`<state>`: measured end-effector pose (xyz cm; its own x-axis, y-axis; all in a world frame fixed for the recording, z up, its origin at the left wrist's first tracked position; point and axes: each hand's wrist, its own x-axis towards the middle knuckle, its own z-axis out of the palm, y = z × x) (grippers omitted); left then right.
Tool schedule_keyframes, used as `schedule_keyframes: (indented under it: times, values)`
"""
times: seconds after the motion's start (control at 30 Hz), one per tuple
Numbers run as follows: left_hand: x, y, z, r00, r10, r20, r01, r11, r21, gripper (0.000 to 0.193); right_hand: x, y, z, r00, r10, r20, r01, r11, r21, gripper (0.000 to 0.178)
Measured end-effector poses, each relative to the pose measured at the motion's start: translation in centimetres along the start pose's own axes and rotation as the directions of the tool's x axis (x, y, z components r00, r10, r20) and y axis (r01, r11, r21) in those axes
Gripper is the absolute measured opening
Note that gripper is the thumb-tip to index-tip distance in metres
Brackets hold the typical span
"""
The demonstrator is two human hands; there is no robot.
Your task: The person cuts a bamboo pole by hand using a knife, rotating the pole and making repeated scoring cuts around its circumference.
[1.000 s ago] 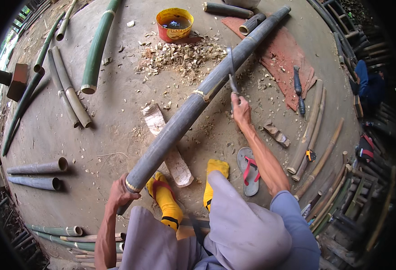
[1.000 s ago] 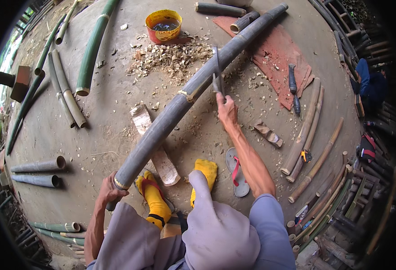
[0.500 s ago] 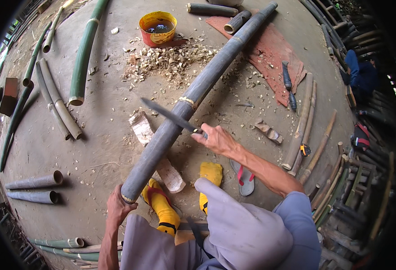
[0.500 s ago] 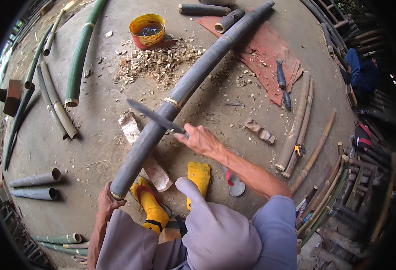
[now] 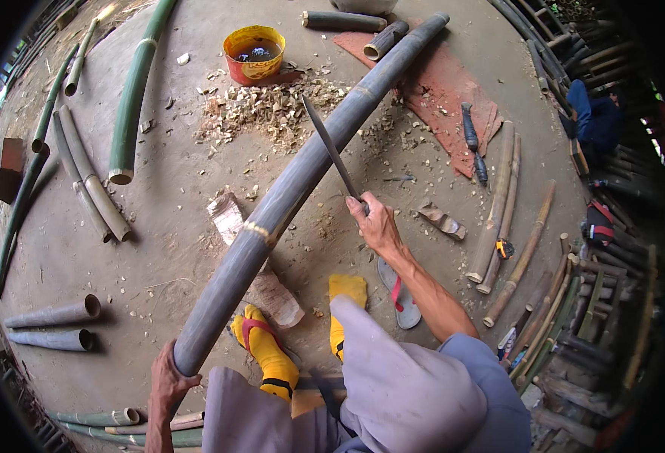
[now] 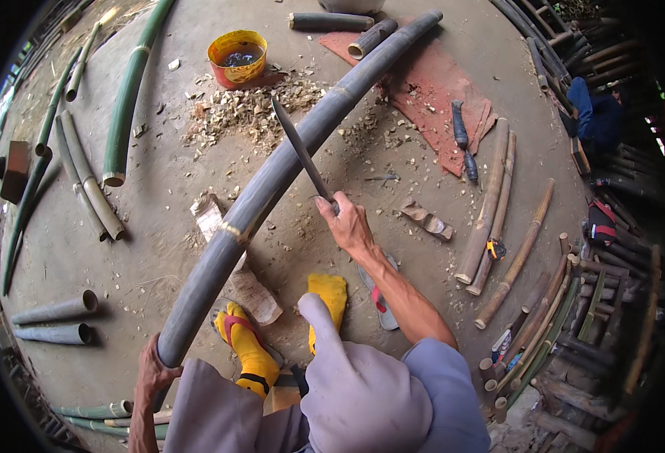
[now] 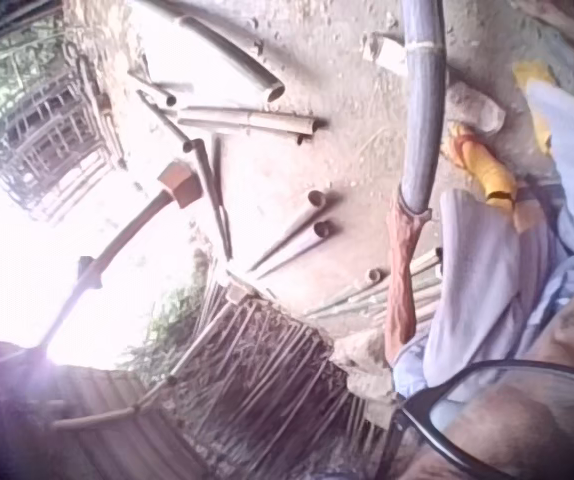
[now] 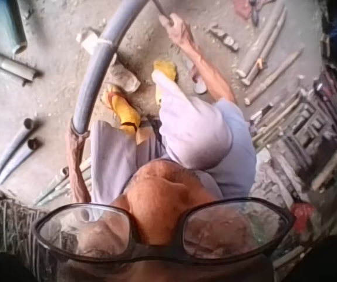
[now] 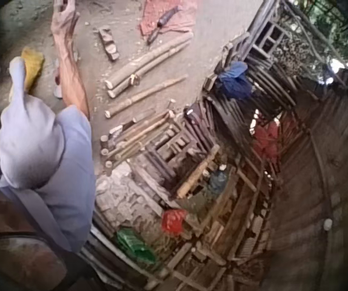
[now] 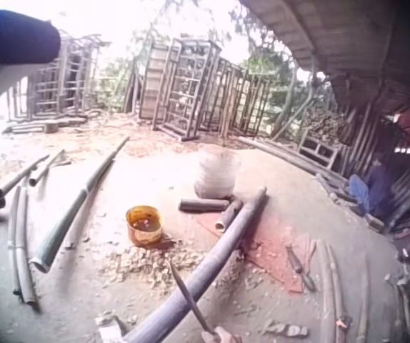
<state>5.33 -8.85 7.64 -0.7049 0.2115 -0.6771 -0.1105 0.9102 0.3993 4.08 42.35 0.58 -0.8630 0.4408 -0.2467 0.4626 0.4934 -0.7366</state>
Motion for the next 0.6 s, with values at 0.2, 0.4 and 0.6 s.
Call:
schedule_keyframes:
  times: [0.2,0.4,0.6]
  values:
    - [-5.2,-14.0,-1.9,0.983,-0.182,0.028,0.177,0.975,0.138,0.081,-3.0,0.3,0.4,0.993,0.107,-0.042,-0.103,0.99,0.093,0.053]
    - [-5.1,-11.9,-4.0,0.968,-0.224,0.113,0.194,0.954,0.228,0.072,-3.1,1.4,2.3,0.998,0.054,0.027,-0.057,0.993,0.102,0.048]
    - [5.7,4.2,3.8,0.967,0.228,-0.114,-0.219,0.972,0.086,0.084,-4.3,0.0,3.9,0.998,0.041,0.042,-0.046,0.987,0.154,0.041]
